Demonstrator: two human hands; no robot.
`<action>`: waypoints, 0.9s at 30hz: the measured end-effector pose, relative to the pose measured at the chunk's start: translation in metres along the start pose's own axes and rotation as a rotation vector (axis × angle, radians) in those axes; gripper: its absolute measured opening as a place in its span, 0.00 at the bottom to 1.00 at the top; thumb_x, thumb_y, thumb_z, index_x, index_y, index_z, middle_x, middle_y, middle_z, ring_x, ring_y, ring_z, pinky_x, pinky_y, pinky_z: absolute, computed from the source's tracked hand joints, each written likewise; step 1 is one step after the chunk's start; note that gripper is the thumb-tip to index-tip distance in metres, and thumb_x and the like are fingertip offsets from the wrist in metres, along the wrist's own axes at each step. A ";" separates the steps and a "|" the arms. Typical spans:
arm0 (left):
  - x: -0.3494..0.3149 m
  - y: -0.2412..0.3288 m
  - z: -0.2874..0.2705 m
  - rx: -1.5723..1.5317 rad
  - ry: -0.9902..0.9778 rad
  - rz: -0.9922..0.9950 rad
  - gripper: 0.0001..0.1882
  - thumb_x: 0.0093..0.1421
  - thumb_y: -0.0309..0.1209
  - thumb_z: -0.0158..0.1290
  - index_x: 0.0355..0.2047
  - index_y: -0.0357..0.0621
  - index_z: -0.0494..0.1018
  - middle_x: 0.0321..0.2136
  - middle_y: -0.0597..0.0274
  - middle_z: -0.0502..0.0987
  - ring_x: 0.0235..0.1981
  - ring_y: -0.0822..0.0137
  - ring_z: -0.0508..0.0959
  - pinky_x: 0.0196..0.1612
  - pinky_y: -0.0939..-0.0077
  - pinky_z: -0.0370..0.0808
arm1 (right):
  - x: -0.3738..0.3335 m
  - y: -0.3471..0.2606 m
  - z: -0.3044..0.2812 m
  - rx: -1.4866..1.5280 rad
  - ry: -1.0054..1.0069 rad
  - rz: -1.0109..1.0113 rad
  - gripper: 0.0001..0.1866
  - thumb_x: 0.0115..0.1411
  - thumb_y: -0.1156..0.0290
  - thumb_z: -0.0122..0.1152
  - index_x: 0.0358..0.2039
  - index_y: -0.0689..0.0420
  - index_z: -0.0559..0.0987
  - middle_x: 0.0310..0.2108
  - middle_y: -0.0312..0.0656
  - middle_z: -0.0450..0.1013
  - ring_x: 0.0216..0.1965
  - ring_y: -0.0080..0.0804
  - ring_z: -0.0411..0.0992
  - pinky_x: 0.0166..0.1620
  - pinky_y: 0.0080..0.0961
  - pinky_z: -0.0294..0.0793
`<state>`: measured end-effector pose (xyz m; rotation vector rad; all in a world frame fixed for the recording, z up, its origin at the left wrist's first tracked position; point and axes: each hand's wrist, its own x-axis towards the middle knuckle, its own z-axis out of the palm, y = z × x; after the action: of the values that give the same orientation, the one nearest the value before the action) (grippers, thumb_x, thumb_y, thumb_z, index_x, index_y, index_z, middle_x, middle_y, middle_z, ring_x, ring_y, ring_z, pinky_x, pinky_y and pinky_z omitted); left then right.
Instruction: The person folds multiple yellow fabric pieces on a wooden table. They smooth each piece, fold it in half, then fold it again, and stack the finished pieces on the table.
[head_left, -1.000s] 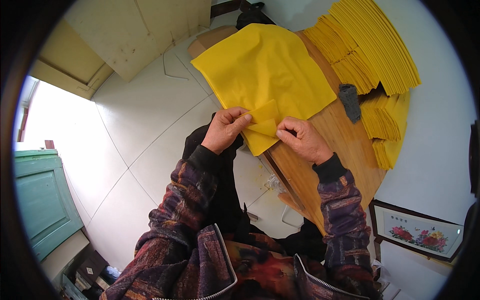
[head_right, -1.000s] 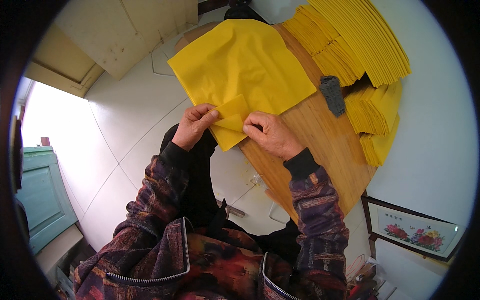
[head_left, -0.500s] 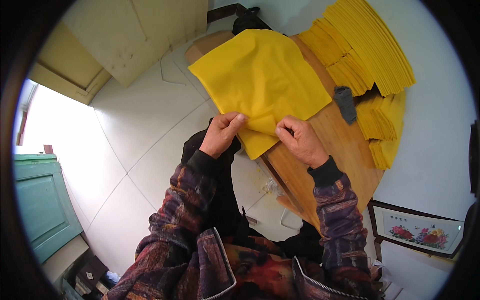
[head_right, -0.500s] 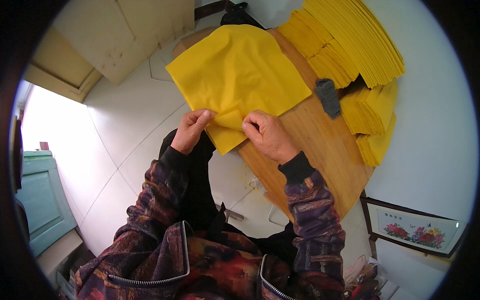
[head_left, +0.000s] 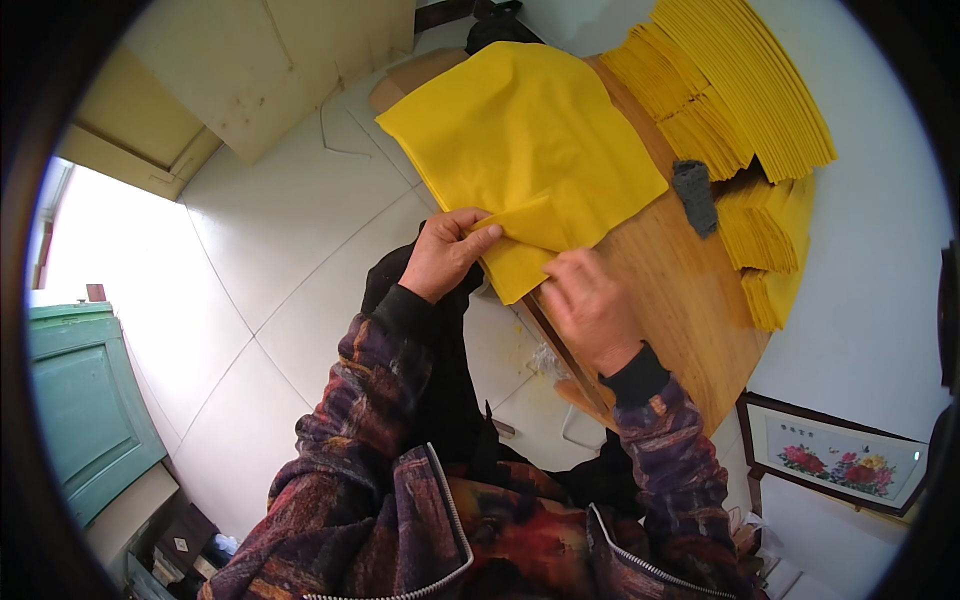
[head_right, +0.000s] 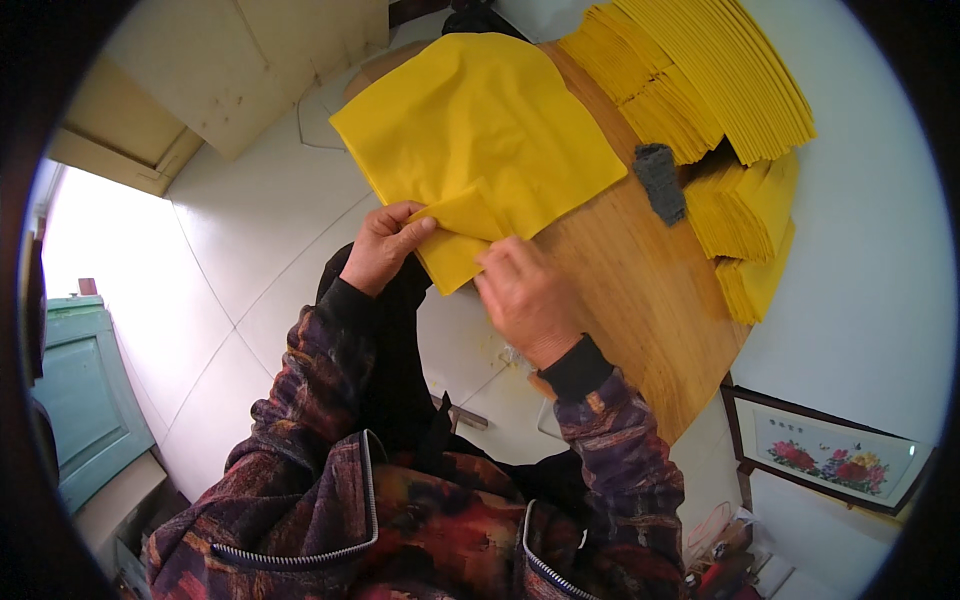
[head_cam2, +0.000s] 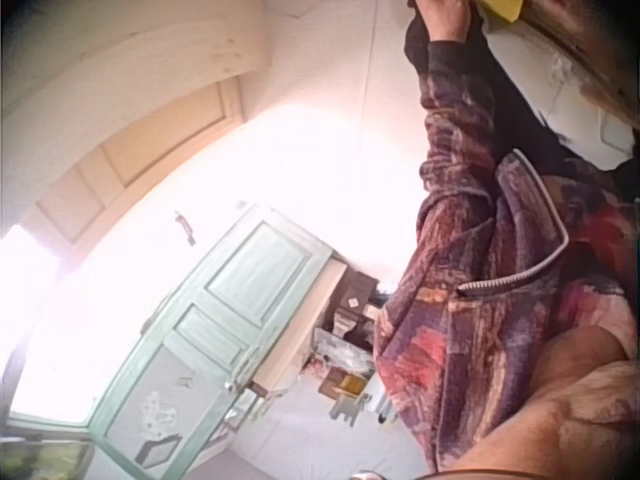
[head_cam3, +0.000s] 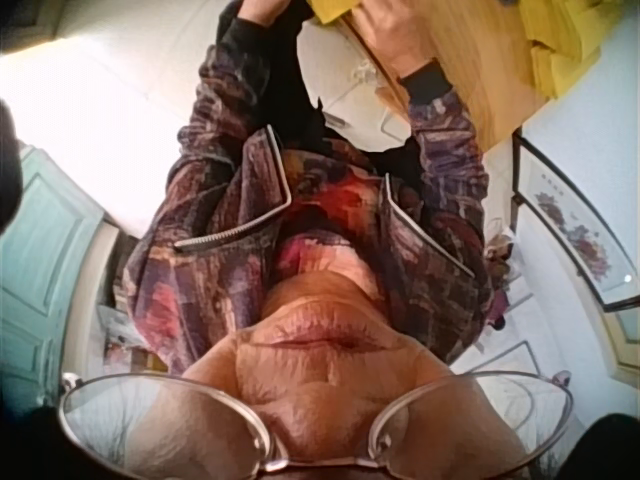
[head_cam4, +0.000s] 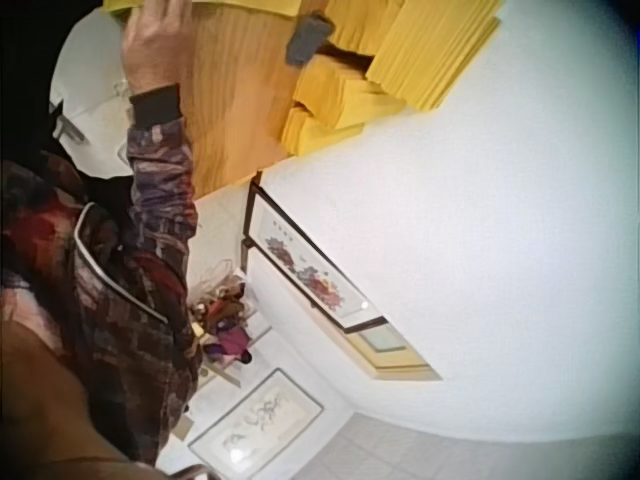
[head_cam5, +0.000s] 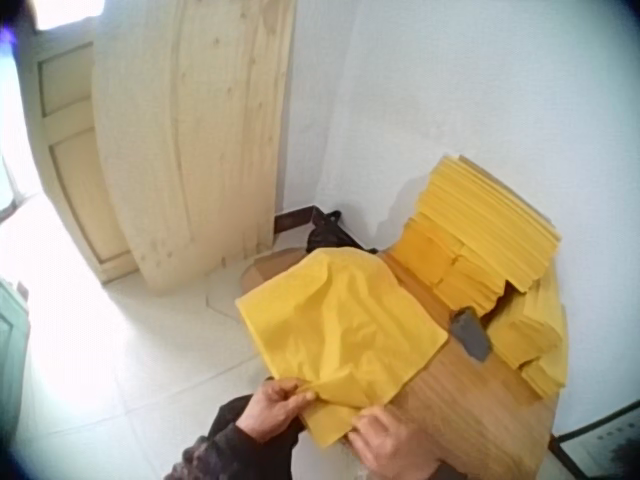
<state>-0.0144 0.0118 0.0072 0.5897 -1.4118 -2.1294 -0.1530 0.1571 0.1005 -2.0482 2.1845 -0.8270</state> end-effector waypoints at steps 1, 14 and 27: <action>0.000 -0.001 0.000 -0.021 -0.001 0.000 0.11 0.62 0.30 0.53 0.39 0.32 0.76 0.32 0.66 0.78 0.34 0.77 0.75 0.41 0.82 0.72 | -0.004 -0.003 0.004 -0.056 -0.010 -0.058 0.05 0.53 0.75 0.60 0.30 0.58 0.74 0.33 0.41 0.70 0.33 0.41 0.70 0.34 0.33 0.73; -0.001 0.002 0.001 -0.002 -0.022 0.032 0.11 0.63 0.30 0.51 0.38 0.32 0.75 0.33 0.67 0.78 0.35 0.77 0.74 0.42 0.82 0.72 | 0.006 0.011 0.010 0.204 -0.085 0.034 0.06 0.50 0.83 0.60 0.29 0.62 0.74 0.30 0.43 0.69 0.33 0.41 0.70 0.36 0.27 0.71; 0.000 0.003 -0.001 0.039 -0.023 0.058 0.13 0.65 0.32 0.50 0.36 0.32 0.74 0.29 0.69 0.76 0.33 0.78 0.72 0.41 0.83 0.70 | 0.022 0.027 0.003 0.648 -0.309 0.365 0.07 0.51 0.80 0.62 0.25 0.63 0.71 0.25 0.39 0.69 0.28 0.27 0.69 0.33 0.22 0.68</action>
<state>-0.0132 0.0096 0.0096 0.5341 -1.4683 -2.0732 -0.1793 0.1356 0.0942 -1.3197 1.7319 -0.9321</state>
